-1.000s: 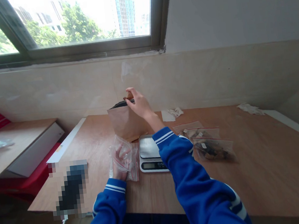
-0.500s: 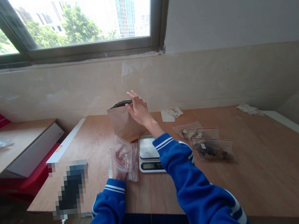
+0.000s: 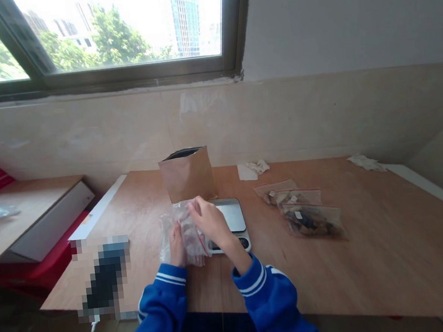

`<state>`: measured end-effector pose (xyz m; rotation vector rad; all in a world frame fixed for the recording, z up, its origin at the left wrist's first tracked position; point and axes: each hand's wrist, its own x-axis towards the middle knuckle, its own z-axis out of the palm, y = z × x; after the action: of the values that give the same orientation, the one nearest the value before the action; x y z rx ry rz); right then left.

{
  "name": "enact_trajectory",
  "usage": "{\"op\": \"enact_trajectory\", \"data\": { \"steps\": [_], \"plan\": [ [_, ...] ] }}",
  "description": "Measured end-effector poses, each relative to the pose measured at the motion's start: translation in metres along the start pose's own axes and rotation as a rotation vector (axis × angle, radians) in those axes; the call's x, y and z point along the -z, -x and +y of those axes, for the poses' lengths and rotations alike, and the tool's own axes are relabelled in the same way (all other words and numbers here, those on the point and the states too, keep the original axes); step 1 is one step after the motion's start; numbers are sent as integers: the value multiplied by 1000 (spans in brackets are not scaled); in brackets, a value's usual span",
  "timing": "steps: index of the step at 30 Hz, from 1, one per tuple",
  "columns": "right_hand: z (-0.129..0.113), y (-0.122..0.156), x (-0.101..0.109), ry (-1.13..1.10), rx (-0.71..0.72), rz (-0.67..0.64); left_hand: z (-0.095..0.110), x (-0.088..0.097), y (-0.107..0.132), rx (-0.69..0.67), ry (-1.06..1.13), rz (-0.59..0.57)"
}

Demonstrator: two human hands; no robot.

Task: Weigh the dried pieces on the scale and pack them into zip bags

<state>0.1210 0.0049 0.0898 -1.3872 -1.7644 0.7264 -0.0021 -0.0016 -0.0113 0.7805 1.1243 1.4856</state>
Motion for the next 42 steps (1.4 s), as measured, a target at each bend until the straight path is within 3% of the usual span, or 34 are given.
{"op": "enact_trajectory", "data": {
  "steps": [4,6,9,13,17,23,26,28,30,32,35,38,42],
  "plan": [
    [14,-8,10,-184,-3,144,17,-6,9,-97,-169,-50],
    [20,-8,12,-284,-11,177,29,-9,15,-123,-176,-115],
    [26,0,8,-407,-68,198,43,-14,22,-117,-145,-121],
    [31,18,0,-547,-199,97,52,-13,23,-165,-214,-47],
    [28,31,-7,-607,-169,-65,60,0,20,-255,-388,48],
    [26,38,-22,-728,-224,-97,72,22,20,-304,-657,5],
    [37,41,-22,-674,-211,-113,71,33,17,-294,-761,46],
    [54,41,-10,-534,-175,-15,68,41,12,-270,-842,103],
    [78,40,13,-313,-109,169,63,48,6,-217,-957,145],
    [110,38,46,-56,-32,345,55,52,1,-187,-1138,207],
    [164,38,102,320,-24,538,41,48,-2,-276,-1405,342],
    [215,43,145,580,-155,570,30,44,-4,-292,-1479,356],
    [256,55,169,705,-218,407,25,45,-12,-377,-1422,275]
  ]
}}
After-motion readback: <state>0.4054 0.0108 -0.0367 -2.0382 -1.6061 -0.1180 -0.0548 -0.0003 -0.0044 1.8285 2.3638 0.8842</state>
